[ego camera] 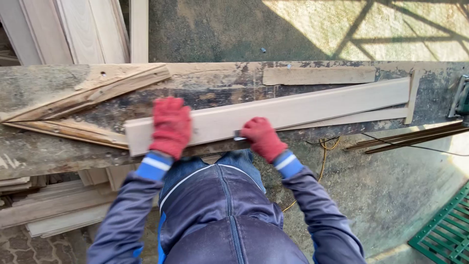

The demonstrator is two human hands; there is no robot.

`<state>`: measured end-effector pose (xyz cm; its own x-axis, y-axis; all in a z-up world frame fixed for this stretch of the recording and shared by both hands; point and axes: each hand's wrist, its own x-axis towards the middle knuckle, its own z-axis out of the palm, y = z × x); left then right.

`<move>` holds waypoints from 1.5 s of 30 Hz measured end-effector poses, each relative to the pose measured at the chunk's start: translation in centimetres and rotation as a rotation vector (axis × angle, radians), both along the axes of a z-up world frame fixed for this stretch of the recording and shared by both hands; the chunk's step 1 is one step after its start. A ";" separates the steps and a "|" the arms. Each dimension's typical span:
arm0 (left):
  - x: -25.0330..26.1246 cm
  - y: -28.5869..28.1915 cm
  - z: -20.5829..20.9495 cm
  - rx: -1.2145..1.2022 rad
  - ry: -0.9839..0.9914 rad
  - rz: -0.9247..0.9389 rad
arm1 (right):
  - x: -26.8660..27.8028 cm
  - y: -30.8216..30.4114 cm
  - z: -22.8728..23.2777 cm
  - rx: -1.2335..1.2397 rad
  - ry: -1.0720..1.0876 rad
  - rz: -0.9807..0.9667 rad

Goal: Sanding a long wooden board using a power orbital sander and then manually using a piece of sandpaper.

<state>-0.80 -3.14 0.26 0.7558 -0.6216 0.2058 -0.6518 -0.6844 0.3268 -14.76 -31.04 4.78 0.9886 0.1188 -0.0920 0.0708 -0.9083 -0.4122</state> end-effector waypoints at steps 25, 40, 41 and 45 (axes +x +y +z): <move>-5.8 -12.9 2.9 0.232 0.035 0.406 | -3.3 -14.3 1.7 0.173 -0.126 0.182; -5.9 -13.6 3.1 0.051 -0.043 0.395 | -2.6 -23.6 -5.4 -0.019 -0.352 -0.074; -6.1 -13.6 2.9 0.066 -0.043 0.391 | -1.3 -21.1 -4.3 0.039 -0.380 0.029; -6.0 -13.4 2.4 0.007 -0.070 0.377 | 2.1 -13.5 -3.0 0.095 -0.302 0.155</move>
